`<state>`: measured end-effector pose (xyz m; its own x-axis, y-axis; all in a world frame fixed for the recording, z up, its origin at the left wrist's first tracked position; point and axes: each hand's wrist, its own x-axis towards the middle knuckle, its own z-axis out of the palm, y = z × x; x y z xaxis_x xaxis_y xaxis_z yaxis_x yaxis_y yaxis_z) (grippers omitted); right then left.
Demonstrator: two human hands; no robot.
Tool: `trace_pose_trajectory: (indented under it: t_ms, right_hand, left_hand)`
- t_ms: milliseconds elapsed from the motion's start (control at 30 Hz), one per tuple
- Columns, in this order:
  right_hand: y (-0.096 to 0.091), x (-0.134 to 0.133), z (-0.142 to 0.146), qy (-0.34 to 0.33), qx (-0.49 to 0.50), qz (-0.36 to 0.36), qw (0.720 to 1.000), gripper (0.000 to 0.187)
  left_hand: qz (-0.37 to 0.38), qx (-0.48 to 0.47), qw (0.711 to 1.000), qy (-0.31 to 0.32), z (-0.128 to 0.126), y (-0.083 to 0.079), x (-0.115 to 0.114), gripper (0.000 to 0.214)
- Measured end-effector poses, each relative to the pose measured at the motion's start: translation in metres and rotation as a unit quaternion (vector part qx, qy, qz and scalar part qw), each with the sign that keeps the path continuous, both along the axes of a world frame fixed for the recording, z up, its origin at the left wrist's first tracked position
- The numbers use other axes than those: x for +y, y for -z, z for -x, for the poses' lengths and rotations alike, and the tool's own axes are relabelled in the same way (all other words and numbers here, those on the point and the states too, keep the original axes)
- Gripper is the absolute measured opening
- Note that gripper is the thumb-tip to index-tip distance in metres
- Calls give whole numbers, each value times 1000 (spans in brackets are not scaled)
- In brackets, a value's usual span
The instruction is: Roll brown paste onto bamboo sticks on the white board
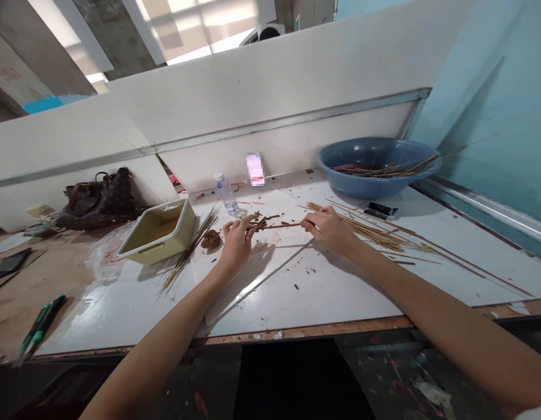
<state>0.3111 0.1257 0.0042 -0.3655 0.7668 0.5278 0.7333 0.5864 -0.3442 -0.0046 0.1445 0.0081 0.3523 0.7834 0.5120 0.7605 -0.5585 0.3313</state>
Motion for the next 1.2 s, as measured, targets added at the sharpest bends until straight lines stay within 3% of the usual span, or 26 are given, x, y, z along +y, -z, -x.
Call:
trace_pose_trajectory:
  t_ms: [300,500,700,933,1200]
  right_hand:
    - [-1,-2,0,6,10,-10,1000,28]
    - [-2,-2,0,23,3,10,1000,35]
    - [-2,-2,2,10,16,-7,1000,23]
    - [-1,-1,1,18,-3,5,1000,36]
    - [0,-1,2,16,19,-1,1000,29]
  left_hand:
    - [-21,9,1000,0,2,-1,1,40]
    - [-16,21,1000,5,5,5,5,46]
    - [-18,16,1000,-7,4,5,4,42]
    - [-16,25,999,-26,4,1,3,39]
    - [-13,3,999,-33,3,-1,2,32]
